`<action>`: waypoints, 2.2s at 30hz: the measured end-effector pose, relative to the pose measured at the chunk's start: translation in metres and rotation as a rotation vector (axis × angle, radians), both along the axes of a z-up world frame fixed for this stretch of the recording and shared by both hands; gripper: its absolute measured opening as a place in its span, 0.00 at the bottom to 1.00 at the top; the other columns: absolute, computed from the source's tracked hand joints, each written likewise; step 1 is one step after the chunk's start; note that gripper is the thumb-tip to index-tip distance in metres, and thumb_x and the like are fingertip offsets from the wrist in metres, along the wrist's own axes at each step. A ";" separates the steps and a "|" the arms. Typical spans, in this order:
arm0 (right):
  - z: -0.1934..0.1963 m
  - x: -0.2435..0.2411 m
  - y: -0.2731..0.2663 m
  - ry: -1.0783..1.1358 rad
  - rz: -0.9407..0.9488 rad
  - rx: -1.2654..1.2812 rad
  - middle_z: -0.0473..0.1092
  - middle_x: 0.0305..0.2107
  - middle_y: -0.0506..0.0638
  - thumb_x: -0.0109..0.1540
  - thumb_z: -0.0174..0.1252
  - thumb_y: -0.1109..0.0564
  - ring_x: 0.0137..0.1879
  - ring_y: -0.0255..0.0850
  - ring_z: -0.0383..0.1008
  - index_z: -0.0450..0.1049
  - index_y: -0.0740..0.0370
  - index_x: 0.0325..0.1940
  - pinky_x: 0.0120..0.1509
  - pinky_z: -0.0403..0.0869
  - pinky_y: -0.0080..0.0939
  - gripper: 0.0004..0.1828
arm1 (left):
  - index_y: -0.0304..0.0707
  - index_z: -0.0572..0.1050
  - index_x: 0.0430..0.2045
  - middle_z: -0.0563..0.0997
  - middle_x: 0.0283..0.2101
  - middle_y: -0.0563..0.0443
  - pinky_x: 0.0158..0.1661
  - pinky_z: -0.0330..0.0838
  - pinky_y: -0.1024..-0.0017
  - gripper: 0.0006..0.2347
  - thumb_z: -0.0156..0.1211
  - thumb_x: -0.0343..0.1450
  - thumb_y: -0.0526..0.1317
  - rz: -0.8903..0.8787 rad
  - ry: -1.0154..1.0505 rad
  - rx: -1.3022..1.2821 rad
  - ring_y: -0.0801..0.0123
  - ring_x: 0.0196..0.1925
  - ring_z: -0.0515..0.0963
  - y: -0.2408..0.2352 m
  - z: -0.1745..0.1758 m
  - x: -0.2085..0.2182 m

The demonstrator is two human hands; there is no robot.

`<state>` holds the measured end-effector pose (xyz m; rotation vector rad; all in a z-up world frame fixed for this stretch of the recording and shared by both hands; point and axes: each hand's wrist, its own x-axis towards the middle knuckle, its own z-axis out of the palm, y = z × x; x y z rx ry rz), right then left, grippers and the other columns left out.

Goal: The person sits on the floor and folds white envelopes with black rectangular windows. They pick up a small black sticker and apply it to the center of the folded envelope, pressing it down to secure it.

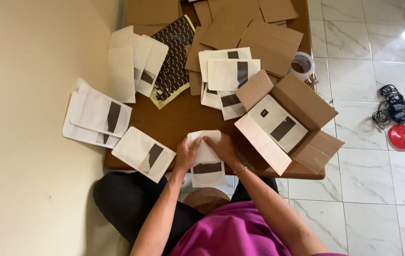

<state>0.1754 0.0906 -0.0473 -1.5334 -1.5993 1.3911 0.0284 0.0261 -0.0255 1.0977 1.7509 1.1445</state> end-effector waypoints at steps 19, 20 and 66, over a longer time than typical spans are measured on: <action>-0.012 0.001 0.001 0.127 0.030 0.145 0.69 0.17 0.45 0.67 0.58 0.49 0.27 0.36 0.66 0.71 0.59 0.23 0.34 0.68 0.40 0.20 | 0.25 0.74 0.29 0.80 0.30 0.26 0.39 0.73 0.50 0.21 0.46 0.79 0.49 0.017 0.051 0.048 0.38 0.39 0.82 0.004 -0.036 -0.003; -0.025 0.003 0.001 0.155 0.024 0.148 0.69 0.18 0.44 0.69 0.55 0.50 0.27 0.35 0.65 0.70 0.59 0.23 0.33 0.68 0.38 0.21 | 0.23 0.74 0.29 0.80 0.30 0.25 0.39 0.73 0.50 0.21 0.46 0.79 0.49 0.030 0.052 0.059 0.39 0.38 0.82 0.005 -0.049 -0.004; -0.059 0.005 0.006 0.240 -0.113 0.107 0.65 0.21 0.42 0.74 0.42 0.37 0.30 0.33 0.66 0.69 0.54 0.30 0.37 0.68 0.35 0.26 | 0.22 0.74 0.42 0.78 0.43 0.21 0.52 0.69 0.50 0.18 0.45 0.79 0.45 0.044 -0.125 0.143 0.48 0.52 0.77 0.002 -0.035 0.000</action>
